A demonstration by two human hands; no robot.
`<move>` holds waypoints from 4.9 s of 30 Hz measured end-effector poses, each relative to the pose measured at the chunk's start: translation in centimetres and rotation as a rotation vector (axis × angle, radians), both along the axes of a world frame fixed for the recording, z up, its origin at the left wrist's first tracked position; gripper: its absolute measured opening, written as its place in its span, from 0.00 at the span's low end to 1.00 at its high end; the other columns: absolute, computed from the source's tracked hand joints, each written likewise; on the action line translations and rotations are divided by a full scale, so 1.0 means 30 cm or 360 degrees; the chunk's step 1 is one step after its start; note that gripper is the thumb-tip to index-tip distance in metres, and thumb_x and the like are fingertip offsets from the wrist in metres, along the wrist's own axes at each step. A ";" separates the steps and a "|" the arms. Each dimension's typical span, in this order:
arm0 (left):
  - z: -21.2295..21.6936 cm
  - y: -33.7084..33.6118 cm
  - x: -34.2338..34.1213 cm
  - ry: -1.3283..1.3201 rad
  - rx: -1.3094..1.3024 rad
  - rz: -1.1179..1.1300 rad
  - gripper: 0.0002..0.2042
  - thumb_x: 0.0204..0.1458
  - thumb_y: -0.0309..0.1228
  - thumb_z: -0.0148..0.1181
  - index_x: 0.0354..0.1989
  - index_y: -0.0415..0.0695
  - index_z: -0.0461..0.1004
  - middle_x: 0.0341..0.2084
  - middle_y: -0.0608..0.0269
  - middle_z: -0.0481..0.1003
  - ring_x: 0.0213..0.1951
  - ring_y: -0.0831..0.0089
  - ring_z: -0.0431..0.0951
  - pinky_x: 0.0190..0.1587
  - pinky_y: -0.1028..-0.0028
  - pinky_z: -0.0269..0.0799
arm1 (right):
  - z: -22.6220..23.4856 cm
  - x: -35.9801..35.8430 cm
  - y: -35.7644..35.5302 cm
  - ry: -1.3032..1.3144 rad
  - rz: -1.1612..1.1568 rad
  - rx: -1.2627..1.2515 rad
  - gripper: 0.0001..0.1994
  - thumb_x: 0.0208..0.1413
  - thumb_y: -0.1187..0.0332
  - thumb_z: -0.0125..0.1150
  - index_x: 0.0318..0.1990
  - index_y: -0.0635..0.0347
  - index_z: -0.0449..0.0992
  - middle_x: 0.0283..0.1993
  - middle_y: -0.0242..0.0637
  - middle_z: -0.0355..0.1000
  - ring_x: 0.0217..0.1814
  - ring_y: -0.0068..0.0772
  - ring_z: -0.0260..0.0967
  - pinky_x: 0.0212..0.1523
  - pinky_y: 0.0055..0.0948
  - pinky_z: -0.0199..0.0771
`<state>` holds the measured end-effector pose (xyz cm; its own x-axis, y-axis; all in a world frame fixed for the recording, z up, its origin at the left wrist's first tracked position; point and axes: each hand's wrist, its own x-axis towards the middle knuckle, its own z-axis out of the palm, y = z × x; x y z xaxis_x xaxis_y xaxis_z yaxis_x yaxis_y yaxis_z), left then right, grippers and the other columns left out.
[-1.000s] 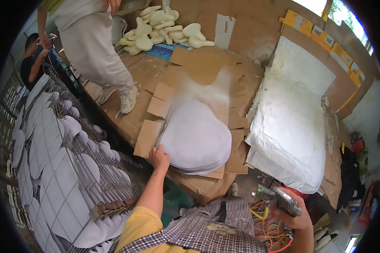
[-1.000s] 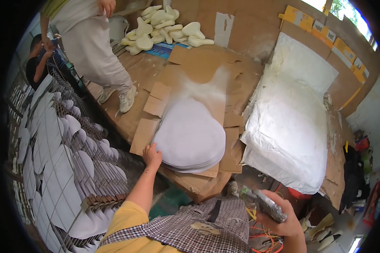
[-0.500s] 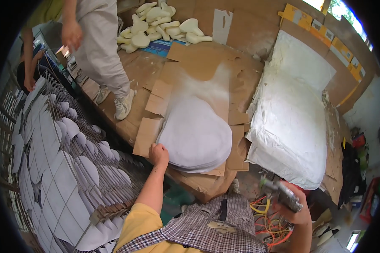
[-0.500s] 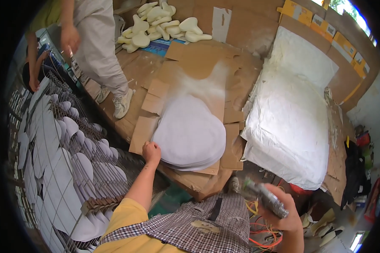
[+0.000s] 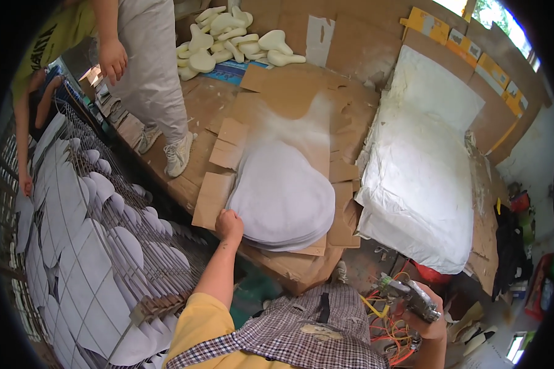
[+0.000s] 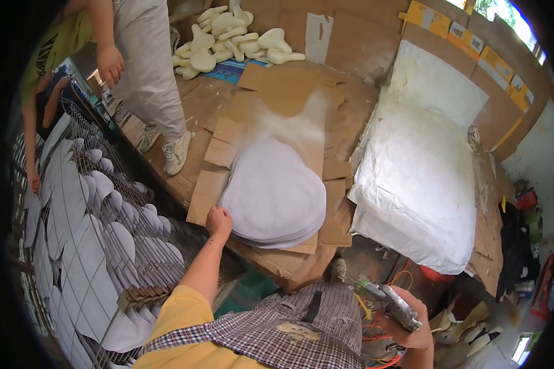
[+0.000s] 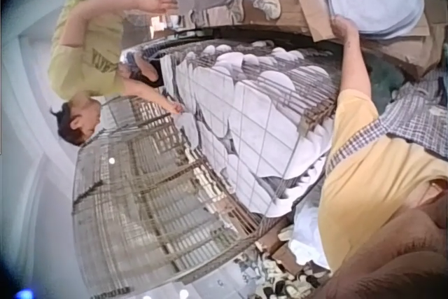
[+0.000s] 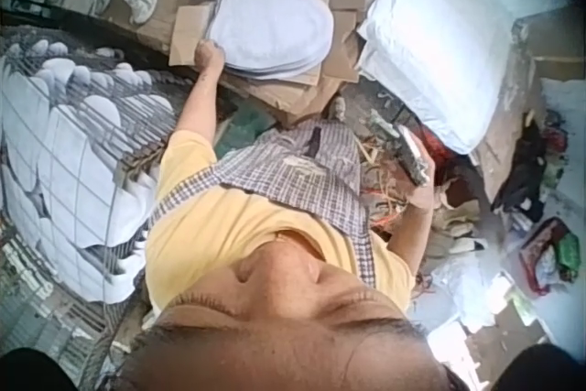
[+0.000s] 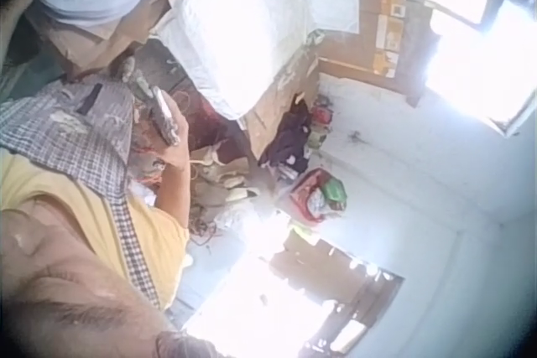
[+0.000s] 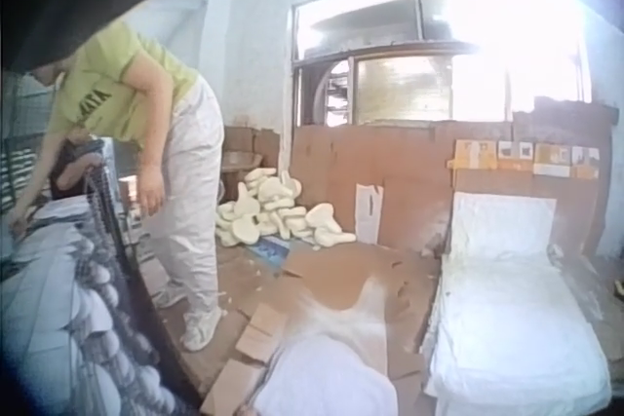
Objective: Applying adhesive to foam components using a spray gun and organizing them in a manufacturing workshop.
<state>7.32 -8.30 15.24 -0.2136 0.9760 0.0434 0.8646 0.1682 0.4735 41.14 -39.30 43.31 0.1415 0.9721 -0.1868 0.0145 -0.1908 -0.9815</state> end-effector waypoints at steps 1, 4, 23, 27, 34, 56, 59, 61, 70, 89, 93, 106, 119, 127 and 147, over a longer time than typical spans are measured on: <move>0.005 0.003 0.004 0.0001 0.0000 -0.0007 0.02 0.40 0.25 0.58 0.24 0.42 0.75 0.30 0.53 0.72 0.36 0.54 0.73 0.37 0.61 0.70 | -0.002 -0.005 0.003 0.0001 -0.0007 0.0000 0.30 0.42 0.78 0.61 0.57 0.69 0.61 0.30 0.37 0.71 0.29 0.25 0.70 0.31 0.24 0.72; 0.008 0.012 -0.006 -0.0190 0.0002 0.0099 0.02 0.41 0.23 0.55 0.21 0.41 0.73 0.28 0.56 0.72 0.32 0.59 0.75 0.35 0.63 0.70 | -0.015 -0.016 0.029 -0.0024 -0.0371 0.0130 0.32 0.42 0.77 0.61 0.58 0.68 0.59 0.30 0.39 0.71 0.29 0.27 0.70 0.31 0.25 0.73; 0.218 -0.044 0.113 -0.2486 -0.0238 0.0134 0.19 0.49 0.20 0.47 0.52 0.43 0.64 0.40 0.60 0.72 0.36 0.68 0.76 0.35 0.69 0.76 | -0.041 0.018 -0.032 0.0070 -0.0525 0.0066 0.32 0.44 0.63 0.63 0.57 0.66 0.59 0.31 0.40 0.70 0.32 0.36 0.72 0.34 0.34 0.74; 0.449 0.034 0.107 -0.3061 0.0069 -0.0029 0.17 0.52 0.19 0.47 0.51 0.41 0.64 0.41 0.58 0.73 0.37 0.70 0.77 0.36 0.70 0.78 | -0.065 -0.002 -0.017 0.0069 -0.0358 0.0154 0.34 0.47 0.64 0.64 0.60 0.65 0.56 0.33 0.40 0.70 0.35 0.33 0.71 0.39 0.32 0.71; 0.804 0.064 -0.061 -0.3363 0.0859 -0.0117 0.12 0.53 0.21 0.47 0.47 0.41 0.67 0.41 0.56 0.74 0.42 0.64 0.75 0.47 0.65 0.74 | -0.036 0.013 -0.043 -0.0020 -0.0191 -0.0004 0.30 0.46 0.72 0.62 0.59 0.66 0.59 0.32 0.36 0.71 0.34 0.25 0.69 0.36 0.25 0.69; 0.955 -0.069 -0.232 -0.2907 0.1626 0.0109 0.12 0.56 0.29 0.50 0.45 0.34 0.66 0.35 0.56 0.72 0.38 0.60 0.74 0.45 0.66 0.73 | 0.035 -0.106 0.090 0.0078 0.0158 0.0005 0.30 0.39 0.84 0.61 0.56 0.68 0.63 0.34 0.36 0.72 0.34 0.24 0.70 0.36 0.25 0.71; 0.827 -0.101 -0.205 -0.2882 0.1457 0.0174 0.13 0.55 0.30 0.50 0.46 0.36 0.66 0.34 0.57 0.72 0.38 0.62 0.74 0.44 0.68 0.72 | 0.024 -0.116 0.155 0.0064 -0.0049 0.0116 0.30 0.44 0.78 0.61 0.58 0.69 0.60 0.32 0.35 0.71 0.32 0.24 0.69 0.34 0.24 0.71; 0.734 -0.124 -0.186 -0.2892 0.1145 0.0386 0.13 0.55 0.29 0.49 0.47 0.38 0.66 0.34 0.59 0.72 0.36 0.64 0.74 0.42 0.70 0.72 | 0.029 -0.099 0.166 -0.0026 -0.0124 0.0148 0.29 0.45 0.77 0.61 0.58 0.69 0.60 0.32 0.34 0.71 0.31 0.24 0.69 0.34 0.24 0.71; 0.345 -0.172 -0.177 -0.2642 0.0551 0.0774 0.12 0.52 0.26 0.49 0.46 0.41 0.67 0.32 0.62 0.72 0.32 0.70 0.73 0.37 0.74 0.71 | 0.055 -0.003 0.033 -0.0244 -0.0314 0.0012 0.30 0.45 0.76 0.61 0.58 0.69 0.60 0.31 0.34 0.70 0.30 0.22 0.67 0.32 0.21 0.68; -0.086 -0.122 -0.033 -0.1509 0.0040 0.0472 0.11 0.44 0.22 0.54 0.38 0.37 0.73 0.27 0.65 0.74 0.27 0.77 0.71 0.30 0.80 0.67 | 0.032 -0.044 0.191 -0.0076 -0.0303 0.0075 0.30 0.47 0.75 0.61 0.59 0.69 0.59 0.31 0.35 0.71 0.31 0.26 0.70 0.34 0.26 0.74; -0.079 -0.079 -0.015 -0.0643 -0.0005 0.0266 0.12 0.43 0.24 0.55 0.39 0.43 0.74 0.30 0.61 0.74 0.34 0.64 0.72 0.39 0.70 0.69 | 0.056 -0.030 0.204 -0.0100 -0.0064 0.0179 0.30 0.45 0.75 0.62 0.58 0.70 0.59 0.32 0.36 0.71 0.33 0.26 0.70 0.35 0.25 0.73; 0.043 -0.066 0.032 0.0070 -0.0096 0.0163 0.16 0.42 0.32 0.61 0.42 0.47 0.74 0.41 0.59 0.69 0.48 0.58 0.67 0.51 0.59 0.62 | 0.058 0.001 0.235 -0.0233 0.0037 -0.0004 0.30 0.43 0.75 0.63 0.57 0.67 0.61 0.30 0.35 0.71 0.31 0.26 0.70 0.33 0.26 0.73; -0.043 -0.002 0.017 -0.0115 0.0042 0.0252 0.03 0.40 0.29 0.59 0.25 0.47 0.76 0.28 0.60 0.73 0.33 0.60 0.74 0.33 0.64 0.70 | -0.040 0.028 0.085 -0.0066 -0.0320 0.0126 0.33 0.42 0.70 0.65 0.58 0.67 0.60 0.29 0.38 0.71 0.27 0.29 0.71 0.30 0.29 0.73; -0.060 -0.024 0.031 -0.1722 -0.0097 0.0589 0.08 0.43 0.24 0.60 0.34 0.39 0.72 0.31 0.61 0.74 0.34 0.74 0.73 0.36 0.74 0.69 | -0.094 0.022 -0.025 0.0107 -0.0433 0.0028 0.31 0.41 0.77 0.61 0.57 0.66 0.61 0.30 0.39 0.71 0.28 0.27 0.69 0.32 0.25 0.70; 0.118 -0.078 0.122 -0.2702 -0.0078 0.0231 0.17 0.48 0.18 0.52 0.48 0.43 0.66 0.40 0.66 0.72 0.38 0.73 0.74 0.33 0.73 0.76 | -0.106 -0.018 0.010 0.0062 -0.0222 0.0038 0.30 0.43 0.72 0.62 0.57 0.68 0.61 0.30 0.40 0.72 0.31 0.28 0.70 0.33 0.25 0.69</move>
<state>10.97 -10.64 18.77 -0.0655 0.9391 -0.3374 -0.5921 0.2356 0.7706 40.60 -39.00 40.12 0.2683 0.9479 -0.1720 -0.0490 -0.1649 -0.9851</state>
